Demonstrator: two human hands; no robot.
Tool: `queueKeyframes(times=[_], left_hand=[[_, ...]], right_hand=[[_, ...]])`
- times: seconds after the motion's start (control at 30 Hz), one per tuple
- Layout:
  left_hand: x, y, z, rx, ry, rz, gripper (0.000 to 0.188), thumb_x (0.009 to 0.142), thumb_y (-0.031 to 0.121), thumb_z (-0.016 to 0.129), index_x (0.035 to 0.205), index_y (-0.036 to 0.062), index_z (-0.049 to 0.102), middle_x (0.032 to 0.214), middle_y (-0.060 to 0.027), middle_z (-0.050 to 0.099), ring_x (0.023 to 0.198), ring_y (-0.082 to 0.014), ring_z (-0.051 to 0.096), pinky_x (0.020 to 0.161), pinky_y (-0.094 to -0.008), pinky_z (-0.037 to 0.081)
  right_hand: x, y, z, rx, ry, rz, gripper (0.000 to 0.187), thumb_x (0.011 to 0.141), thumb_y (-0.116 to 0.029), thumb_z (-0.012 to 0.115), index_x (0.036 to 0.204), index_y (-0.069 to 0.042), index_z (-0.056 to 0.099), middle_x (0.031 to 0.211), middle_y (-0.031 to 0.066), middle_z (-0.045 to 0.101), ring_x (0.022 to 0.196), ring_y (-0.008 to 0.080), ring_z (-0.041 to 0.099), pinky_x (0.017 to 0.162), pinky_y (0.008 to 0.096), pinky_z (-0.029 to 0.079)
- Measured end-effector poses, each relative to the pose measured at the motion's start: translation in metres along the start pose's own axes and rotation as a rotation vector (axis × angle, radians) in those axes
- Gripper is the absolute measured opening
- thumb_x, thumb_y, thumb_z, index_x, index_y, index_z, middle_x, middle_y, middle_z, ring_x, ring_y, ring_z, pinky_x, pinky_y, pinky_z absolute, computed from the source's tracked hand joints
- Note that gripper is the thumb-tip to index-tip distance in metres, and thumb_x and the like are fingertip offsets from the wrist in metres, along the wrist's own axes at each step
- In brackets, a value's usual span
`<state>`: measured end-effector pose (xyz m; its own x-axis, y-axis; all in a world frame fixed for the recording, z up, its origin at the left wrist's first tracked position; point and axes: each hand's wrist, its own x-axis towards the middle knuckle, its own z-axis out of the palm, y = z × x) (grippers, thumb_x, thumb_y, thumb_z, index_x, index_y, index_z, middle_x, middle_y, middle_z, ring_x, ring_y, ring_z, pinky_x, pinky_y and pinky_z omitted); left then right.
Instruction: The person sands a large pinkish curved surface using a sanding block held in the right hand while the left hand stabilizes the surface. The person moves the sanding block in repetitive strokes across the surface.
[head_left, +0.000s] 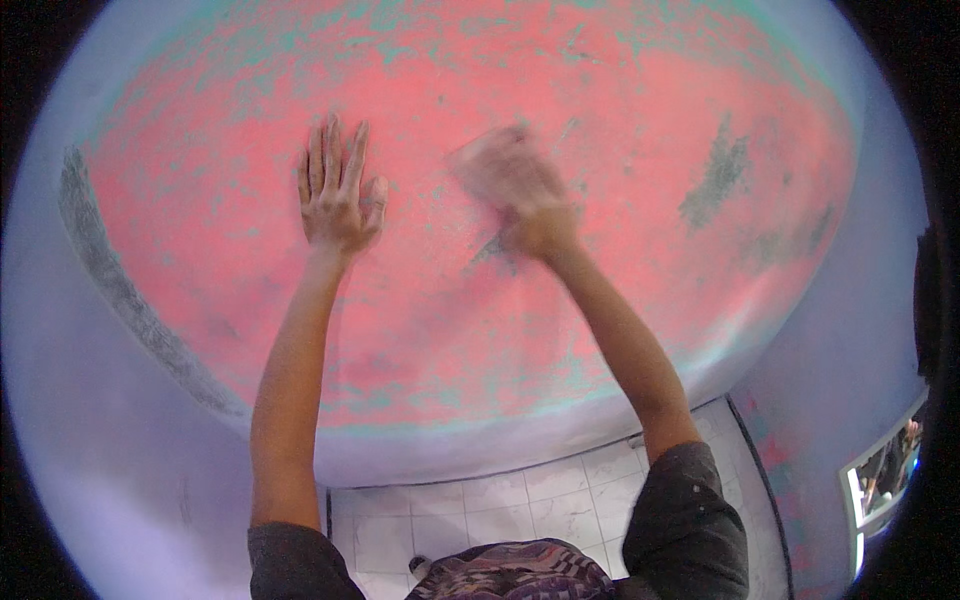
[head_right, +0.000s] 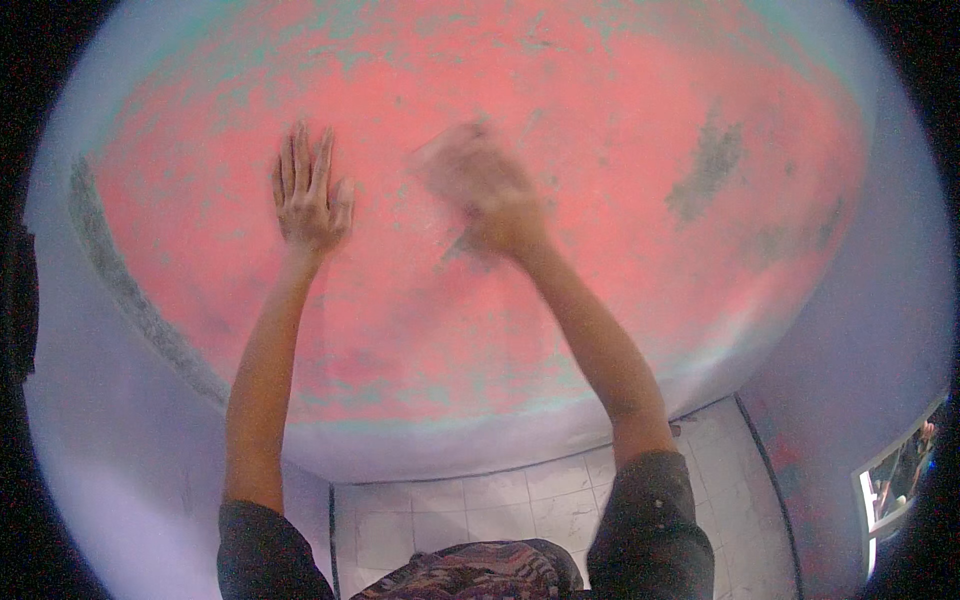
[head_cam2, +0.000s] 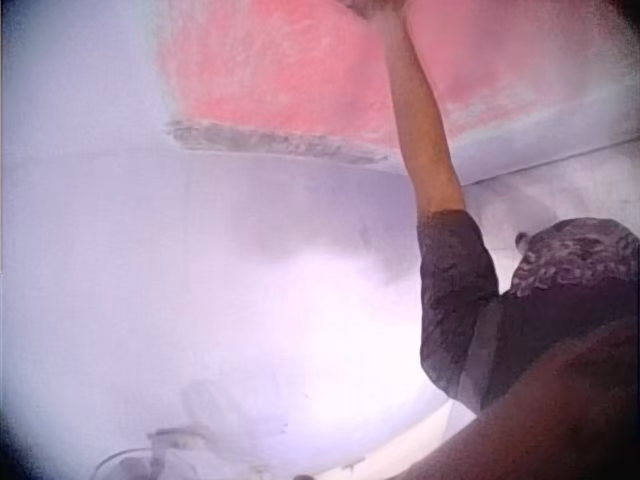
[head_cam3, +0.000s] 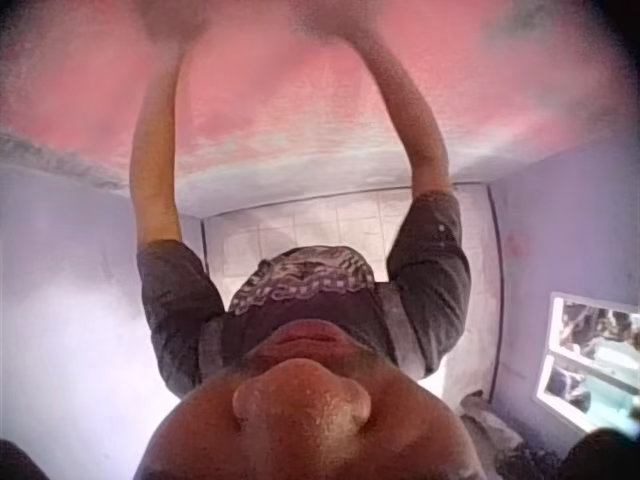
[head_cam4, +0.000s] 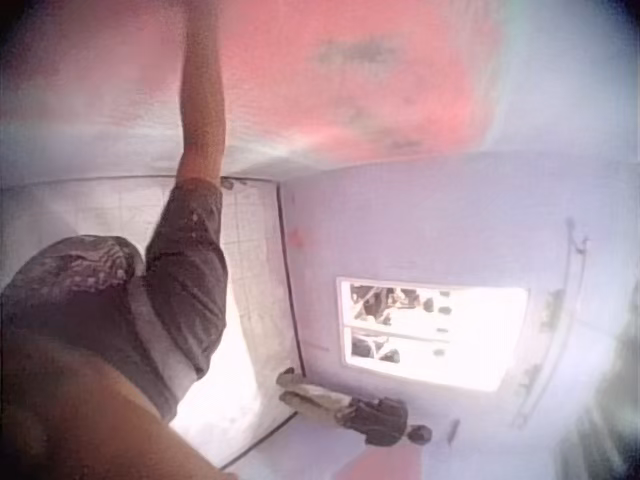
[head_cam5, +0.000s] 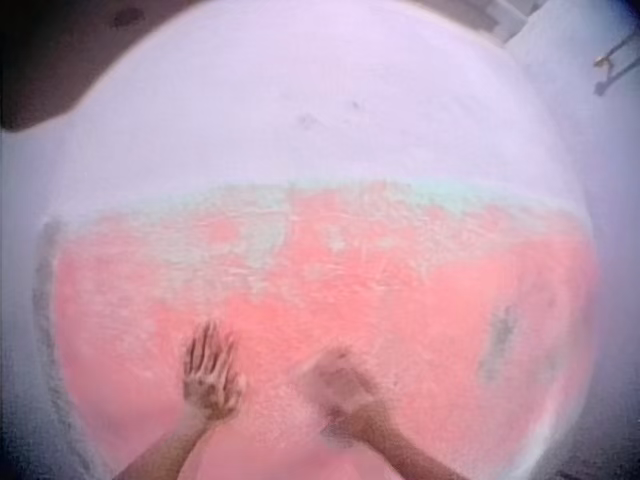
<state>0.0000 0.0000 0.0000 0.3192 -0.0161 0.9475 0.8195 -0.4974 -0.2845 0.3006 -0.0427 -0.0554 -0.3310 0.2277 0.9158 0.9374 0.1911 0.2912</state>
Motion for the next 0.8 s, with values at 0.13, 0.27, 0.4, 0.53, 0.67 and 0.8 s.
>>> queueKeyframes(times=[0.13, 0.27, 0.4, 0.53, 0.67, 0.8], left_hand=[[-0.010, 0.028, 0.005, 0.005, 0.019, -0.087, 0.066, 0.097, 0.032, 0.053, 0.160, 0.0206, 0.037, 0.168, -0.0127, 0.027, 0.155, -0.0344, 0.024, 0.124, -0.0536, 0.018], [-0.018, 0.034, 0.012, 0.014, -0.001, -0.101, 0.065, 0.098, 0.033, 0.052, 0.160, 0.0193, 0.038, 0.167, -0.0136, 0.028, 0.154, -0.0350, 0.025, 0.124, -0.0535, 0.018], [-0.006, 0.022, 0.012, 0.003, -0.005, -0.029, 0.068, 0.096, 0.036, 0.053, 0.160, 0.0182, 0.037, 0.167, -0.0145, 0.027, 0.155, -0.0347, 0.023, 0.125, -0.0528, 0.016], [-0.012, 0.006, 0.016, 0.025, -0.014, 0.006, 0.072, 0.094, 0.036, 0.055, 0.160, 0.0178, 0.036, 0.168, -0.0150, 0.026, 0.155, -0.0350, 0.022, 0.125, -0.0532, 0.015], [-0.006, 0.012, 0.027, 0.020, -0.016, -0.002, 0.074, 0.091, 0.033, 0.056, 0.160, 0.0180, 0.035, 0.168, -0.0152, 0.025, 0.155, -0.0356, 0.023, 0.125, -0.0535, 0.015], [-0.009, 0.012, 0.032, -0.005, -0.023, 0.009, 0.073, 0.091, 0.031, 0.057, 0.159, 0.0181, 0.038, 0.168, -0.0145, 0.027, 0.155, -0.0350, 0.024, 0.125, -0.0536, 0.016]], right_hand=[[0.005, 0.075, -0.034, 0.017, 0.425, 0.635, 0.067, 0.089, -0.010, 0.054, 0.155, -0.010, 0.043, 0.163, 0.0171, 0.035, 0.155, 0.0383, 0.022, 0.126, 0.0500, 0.019], [0.005, 0.011, -0.014, 0.007, 0.232, 0.389, 0.060, 0.092, -0.017, 0.056, 0.151, -0.010, 0.050, 0.161, 0.0194, 0.038, 0.152, 0.0400, 0.028, 0.125, 0.0523, 0.020], [-0.006, -0.023, -0.013, 0.305, -0.150, -0.167, 0.064, 0.087, -0.019, 0.062, 0.150, -0.022, 0.052, 0.161, 0.0130, 0.040, 0.152, 0.0348, 0.031, 0.125, 0.0517, 0.025], [0.000, 0.039, -0.017, 0.123, -0.055, -0.111, 0.060, 0.093, -0.013, 0.054, 0.152, -0.020, 0.048, 0.161, 0.0105, 0.041, 0.150, 0.0346, 0.034, 0.123, 0.0513, 0.027], [0.008, 0.064, -0.001, 0.028, 0.371, 0.432, 0.061, 0.090, -0.011, 0.053, 0.151, -0.011, 0.049, 0.160, 0.0150, 0.042, 0.149, 0.0426, 0.033, 0.122, 0.0529, 0.024], [0.015, -0.025, 0.031, 0.134, 0.336, 0.438, 0.063, 0.089, -0.013, 0.055, 0.152, -0.011, 0.049, 0.161, 0.0164, 0.040, 0.150, 0.0452, 0.029, 0.123, 0.0538, 0.021]])
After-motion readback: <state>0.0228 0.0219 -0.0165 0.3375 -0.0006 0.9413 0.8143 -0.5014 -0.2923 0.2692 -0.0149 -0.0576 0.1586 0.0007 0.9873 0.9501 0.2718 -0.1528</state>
